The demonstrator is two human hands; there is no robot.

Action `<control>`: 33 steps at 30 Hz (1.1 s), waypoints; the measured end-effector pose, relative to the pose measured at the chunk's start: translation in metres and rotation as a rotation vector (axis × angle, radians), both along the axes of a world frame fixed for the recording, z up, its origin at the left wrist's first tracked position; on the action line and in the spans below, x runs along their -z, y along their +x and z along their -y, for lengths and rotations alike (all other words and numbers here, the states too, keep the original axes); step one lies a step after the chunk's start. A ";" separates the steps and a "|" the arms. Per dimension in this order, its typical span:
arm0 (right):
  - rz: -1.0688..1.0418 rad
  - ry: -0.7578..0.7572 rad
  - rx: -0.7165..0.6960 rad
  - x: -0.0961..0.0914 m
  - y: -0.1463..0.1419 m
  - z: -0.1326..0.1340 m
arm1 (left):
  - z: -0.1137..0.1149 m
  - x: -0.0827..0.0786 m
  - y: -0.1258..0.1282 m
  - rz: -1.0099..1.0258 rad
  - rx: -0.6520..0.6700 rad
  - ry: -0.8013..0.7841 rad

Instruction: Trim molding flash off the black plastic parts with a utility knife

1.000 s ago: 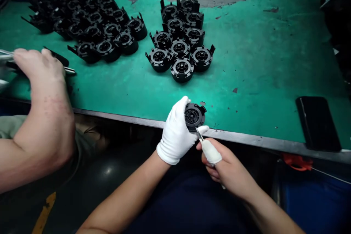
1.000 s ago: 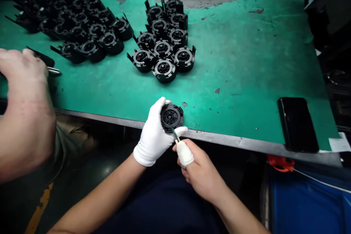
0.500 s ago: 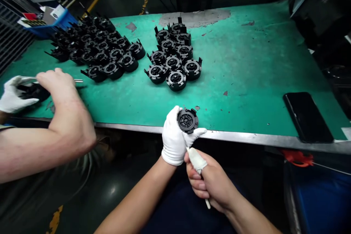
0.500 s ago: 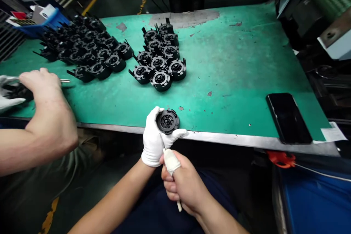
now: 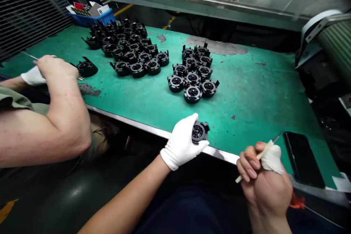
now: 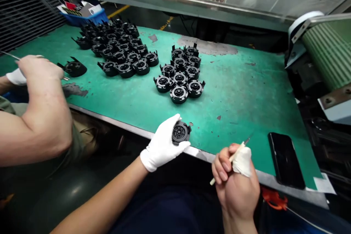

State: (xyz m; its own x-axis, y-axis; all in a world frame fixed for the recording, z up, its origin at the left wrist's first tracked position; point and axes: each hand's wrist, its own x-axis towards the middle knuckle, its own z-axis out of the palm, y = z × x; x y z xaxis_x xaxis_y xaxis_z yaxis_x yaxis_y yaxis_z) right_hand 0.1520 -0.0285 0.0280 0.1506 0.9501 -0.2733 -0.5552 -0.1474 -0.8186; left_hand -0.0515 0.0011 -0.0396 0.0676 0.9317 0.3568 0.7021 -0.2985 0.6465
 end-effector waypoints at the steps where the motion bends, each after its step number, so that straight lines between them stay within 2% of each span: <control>1: 0.071 -0.001 -0.006 0.003 0.007 -0.006 | -0.003 -0.006 -0.011 0.008 0.119 -0.049; 2: 0.145 0.005 -0.017 0.008 0.014 -0.010 | -0.006 -0.011 -0.023 0.012 0.221 -0.087; 3: 0.230 0.012 -0.039 0.014 0.020 -0.013 | -0.009 -0.016 -0.034 0.024 0.268 -0.112; 4: 0.334 0.014 -0.080 0.021 0.026 -0.015 | -0.012 -0.018 -0.043 0.065 0.234 -0.116; 7: 0.765 0.058 -0.323 0.039 0.039 -0.022 | -0.016 -0.020 -0.056 0.273 -0.047 -0.075; 9: 1.053 0.165 -0.521 0.045 0.041 -0.033 | -0.016 -0.018 -0.054 0.332 -0.113 -0.067; 13: 1.378 0.417 -0.768 0.044 0.022 -0.054 | -0.020 -0.015 -0.050 0.167 0.075 -0.114; 16: 1.506 0.508 -0.812 0.043 0.000 -0.058 | -0.027 -0.014 -0.053 0.095 0.158 -0.167; 19: 1.586 0.559 -0.796 0.045 -0.011 -0.053 | -0.031 -0.010 -0.054 0.095 0.141 -0.189; 23: 1.704 0.603 -0.789 0.045 -0.011 -0.053 | -0.027 -0.004 -0.048 0.083 0.063 -0.174; 27: 1.797 0.592 -0.783 0.040 -0.006 -0.065 | -0.025 -0.003 -0.043 0.074 0.036 -0.171; 33: 1.714 0.614 -0.849 0.035 -0.003 -0.072 | -0.025 -0.004 -0.042 0.079 0.029 -0.156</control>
State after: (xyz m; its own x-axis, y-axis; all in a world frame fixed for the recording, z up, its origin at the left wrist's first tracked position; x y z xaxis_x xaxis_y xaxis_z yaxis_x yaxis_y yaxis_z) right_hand 0.1492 0.0434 -0.0071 -0.5997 0.7995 -0.0343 0.7545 0.5507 -0.3571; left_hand -0.0933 0.0264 -0.0355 0.0727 0.9742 0.2136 0.6396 -0.2099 0.7395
